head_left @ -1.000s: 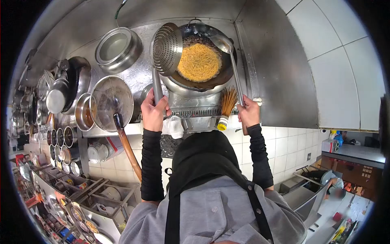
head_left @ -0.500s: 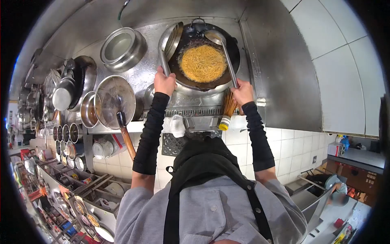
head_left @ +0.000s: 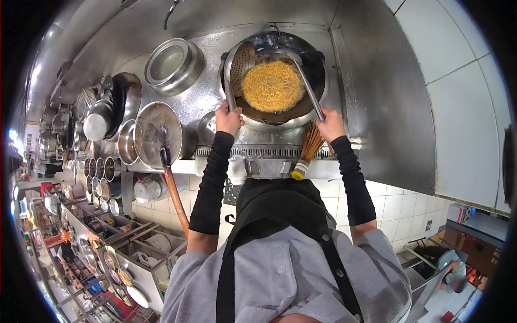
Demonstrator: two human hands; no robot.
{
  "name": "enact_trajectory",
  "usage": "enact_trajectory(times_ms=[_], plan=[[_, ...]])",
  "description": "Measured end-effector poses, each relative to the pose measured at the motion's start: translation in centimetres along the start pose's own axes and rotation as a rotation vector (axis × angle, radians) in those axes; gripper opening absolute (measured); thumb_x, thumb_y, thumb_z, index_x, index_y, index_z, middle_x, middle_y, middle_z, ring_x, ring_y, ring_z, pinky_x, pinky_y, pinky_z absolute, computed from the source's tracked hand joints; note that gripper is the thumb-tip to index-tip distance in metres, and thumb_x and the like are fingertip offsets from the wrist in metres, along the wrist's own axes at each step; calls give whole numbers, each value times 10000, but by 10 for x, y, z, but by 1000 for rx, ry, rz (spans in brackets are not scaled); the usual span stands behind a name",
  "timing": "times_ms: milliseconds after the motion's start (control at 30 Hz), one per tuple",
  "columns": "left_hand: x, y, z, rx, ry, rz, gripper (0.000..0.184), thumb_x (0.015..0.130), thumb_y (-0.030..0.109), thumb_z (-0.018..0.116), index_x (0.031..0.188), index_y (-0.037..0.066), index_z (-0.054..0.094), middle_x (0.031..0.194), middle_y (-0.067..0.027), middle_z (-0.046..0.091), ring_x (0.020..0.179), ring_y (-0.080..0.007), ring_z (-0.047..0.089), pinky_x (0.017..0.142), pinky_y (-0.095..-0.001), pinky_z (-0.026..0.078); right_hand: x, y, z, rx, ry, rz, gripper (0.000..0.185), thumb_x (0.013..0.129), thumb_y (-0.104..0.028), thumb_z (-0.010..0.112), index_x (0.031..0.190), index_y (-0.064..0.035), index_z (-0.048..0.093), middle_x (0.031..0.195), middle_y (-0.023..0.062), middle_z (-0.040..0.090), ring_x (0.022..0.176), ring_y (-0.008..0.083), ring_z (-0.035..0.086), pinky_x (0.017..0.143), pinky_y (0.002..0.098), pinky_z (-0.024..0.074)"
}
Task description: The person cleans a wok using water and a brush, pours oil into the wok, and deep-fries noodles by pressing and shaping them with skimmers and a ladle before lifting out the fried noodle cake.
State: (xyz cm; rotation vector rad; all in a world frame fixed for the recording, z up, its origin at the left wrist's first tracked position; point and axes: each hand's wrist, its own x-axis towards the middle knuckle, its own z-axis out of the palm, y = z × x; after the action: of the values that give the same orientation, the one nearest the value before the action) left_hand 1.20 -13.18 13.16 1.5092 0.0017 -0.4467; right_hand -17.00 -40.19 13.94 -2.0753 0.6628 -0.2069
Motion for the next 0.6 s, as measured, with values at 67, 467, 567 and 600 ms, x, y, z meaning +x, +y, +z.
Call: enact_trajectory(times_ms=[67,467,567,600], plan=[[9,2,-5,46,-22,11,186,842,-44,581,1008,-16,502,700,-50,519,497,-125,523,412,-295,451,-4,-3,-3,-19,-11,47,327,748,-54,579,1057,11,666,689,266,620,590,384,669,569,449,555],[-9,9,-16,-64,-69,-138,117,850,-41,593,957,-62,551,716,-75,558,571,-130,561,482,-305,478,-53,-2,-14,30,-34,117,292,810,5,575,1093,18,643,601,78,583,417,143,576,370,317,471],[-16,11,-20,60,-243,-64,39,869,-35,590,905,-50,591,749,-82,596,615,-118,540,548,-285,477,-70,-4,-13,106,6,213,398,810,8,573,1202,-7,639,635,74,605,427,136,575,368,306,478],[-16,9,-27,284,-359,129,31,877,-28,594,884,-58,586,756,-94,607,619,-117,535,552,-279,469,-75,-2,-13,120,20,220,413,810,8,573,1218,-9,635,645,75,610,427,135,574,367,305,479]])
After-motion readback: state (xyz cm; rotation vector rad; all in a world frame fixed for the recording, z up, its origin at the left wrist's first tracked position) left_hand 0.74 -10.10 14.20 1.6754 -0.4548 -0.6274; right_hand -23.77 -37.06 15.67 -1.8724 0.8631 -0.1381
